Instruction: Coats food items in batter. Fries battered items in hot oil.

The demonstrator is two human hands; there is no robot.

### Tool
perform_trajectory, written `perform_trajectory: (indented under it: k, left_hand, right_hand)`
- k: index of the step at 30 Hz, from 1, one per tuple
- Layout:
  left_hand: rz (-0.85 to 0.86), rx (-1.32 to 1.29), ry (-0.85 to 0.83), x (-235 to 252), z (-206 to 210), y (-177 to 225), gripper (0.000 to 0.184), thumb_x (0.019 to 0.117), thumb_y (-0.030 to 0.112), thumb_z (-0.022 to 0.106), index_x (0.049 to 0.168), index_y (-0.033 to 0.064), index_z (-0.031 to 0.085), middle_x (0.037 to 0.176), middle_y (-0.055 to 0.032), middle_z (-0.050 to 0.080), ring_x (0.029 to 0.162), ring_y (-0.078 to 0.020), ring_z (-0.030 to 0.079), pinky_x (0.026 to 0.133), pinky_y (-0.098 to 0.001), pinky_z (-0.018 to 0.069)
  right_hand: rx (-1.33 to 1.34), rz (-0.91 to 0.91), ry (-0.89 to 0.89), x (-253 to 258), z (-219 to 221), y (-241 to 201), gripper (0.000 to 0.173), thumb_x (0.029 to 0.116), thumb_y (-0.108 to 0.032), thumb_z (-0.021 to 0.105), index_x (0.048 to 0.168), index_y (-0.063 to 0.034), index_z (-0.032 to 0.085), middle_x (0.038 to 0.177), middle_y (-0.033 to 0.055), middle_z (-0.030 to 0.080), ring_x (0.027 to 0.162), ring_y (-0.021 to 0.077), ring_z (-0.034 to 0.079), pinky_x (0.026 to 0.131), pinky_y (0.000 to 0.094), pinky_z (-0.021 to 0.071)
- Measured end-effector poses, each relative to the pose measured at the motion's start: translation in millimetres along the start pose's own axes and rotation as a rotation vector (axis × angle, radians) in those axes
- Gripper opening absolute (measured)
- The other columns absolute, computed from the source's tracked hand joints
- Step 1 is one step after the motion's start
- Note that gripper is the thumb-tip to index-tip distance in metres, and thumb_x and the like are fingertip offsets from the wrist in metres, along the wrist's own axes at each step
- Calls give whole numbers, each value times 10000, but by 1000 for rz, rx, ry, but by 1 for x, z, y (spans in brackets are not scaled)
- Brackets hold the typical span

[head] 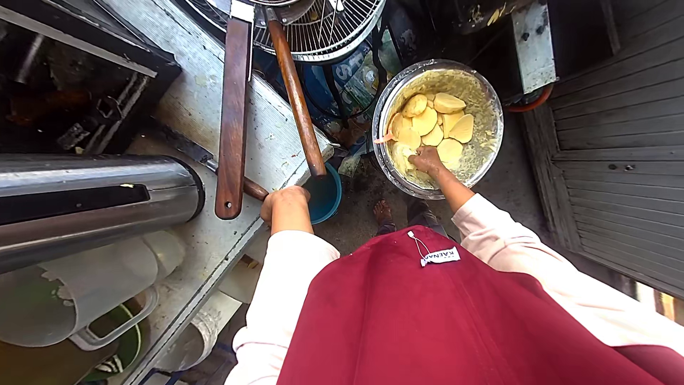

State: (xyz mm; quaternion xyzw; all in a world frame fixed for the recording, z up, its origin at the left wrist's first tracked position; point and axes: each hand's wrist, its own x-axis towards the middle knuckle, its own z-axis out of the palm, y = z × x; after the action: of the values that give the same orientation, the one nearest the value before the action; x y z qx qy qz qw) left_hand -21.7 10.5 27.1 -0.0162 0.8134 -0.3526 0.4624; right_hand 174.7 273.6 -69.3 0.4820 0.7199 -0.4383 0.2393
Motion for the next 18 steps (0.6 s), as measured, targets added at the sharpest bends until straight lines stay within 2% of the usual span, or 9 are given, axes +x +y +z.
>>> perform_trajectory:
  k: [2, 4, 7, 8, 9, 11, 13, 15, 18]
  left_hand:
    - [0, 1, 5, -2, 0, -1, 542, 963, 504, 576, 1191, 25, 687, 1198, -218, 685, 1117, -390, 672, 835, -604, 539]
    - [3, 1, 14, -2, 0, -2, 542, 958, 512, 581, 1178, 30, 693, 1187, -212, 691, 1107, -390, 677, 822, -601, 543]
    - [8, -9, 11, -1, 1, -1, 538, 960, 511, 582, 1183, 35, 694, 1208, -210, 686, 1128, -386, 670, 844, -609, 536]
    - [9, -9, 9, -2, 0, -1, 541, 963, 517, 577, 1185, 38, 694, 1210, -209, 686, 1132, -386, 668, 847, -611, 535]
    - [8, -9, 10, -3, -1, -2, 546, 965, 524, 570, 1187, 41, 693, 1208, -211, 686, 1131, -387, 668, 846, -610, 535]
    - [29, -1, 22, -5, -2, -3, 537, 977, 517, 553, 1170, 36, 694, 1187, -219, 688, 1113, -399, 671, 831, -615, 535]
    - [56, -17, 36, -4, 0, -4, 511, 982, 492, 542, 1139, 34, 707, 1174, -231, 692, 1104, -420, 668, 830, -649, 522]
    - [58, -14, 37, -3, 1, -4, 497, 980, 484, 541, 1132, 44, 714, 1178, -225, 695, 1103, -418, 671, 832, -650, 523]
    - [57, 7, 40, -1, 1, -4, 481, 986, 481, 531, 1132, 60, 715, 1170, -214, 700, 1092, -408, 678, 816, -638, 533]
  right_hand:
    - [118, 9, -34, 4, 0, -1, 305, 947, -184, 680, 1057, 101, 670, 1119, 289, 658, 1078, 401, 631, 943, 607, 482]
    - [270, 34, -99, 4, -4, -2, 279, 959, -121, 658, 1145, 87, 667, 1143, 243, 658, 1051, 320, 620, 940, 519, 492]
    - [493, 6, -204, 2, -8, 6, 136, 982, -68, 593, 1086, 8, 638, 880, 45, 569, 731, 103, 512, 671, 279, 451]
    - [581, 1, -253, 2, -8, 9, 98, 994, -63, 567, 1057, -18, 626, 826, 5, 548, 680, 75, 498, 625, 248, 436]
    - [650, -10, -309, 2, -10, 11, 73, 999, -58, 542, 1019, -45, 611, 798, -16, 551, 660, 65, 511, 611, 239, 447]
    - [758, -69, -443, 0, -14, 13, 113, 993, -57, 497, 1039, -72, 599, 850, -23, 588, 729, 70, 568, 669, 258, 494]
    - [861, -165, -545, -1, -14, 18, 148, 939, -86, 510, 1038, -108, 618, 899, -32, 642, 804, 74, 612, 718, 283, 521]
    - [984, -243, -610, -4, -16, 21, 180, 859, -134, 590, 1022, -155, 663, 930, -46, 713, 854, 76, 669, 738, 296, 560]
    - [1146, -321, -621, -14, -22, 21, 286, 757, -204, 752, 1041, -184, 723, 992, -31, 746, 914, 107, 695, 760, 328, 581]
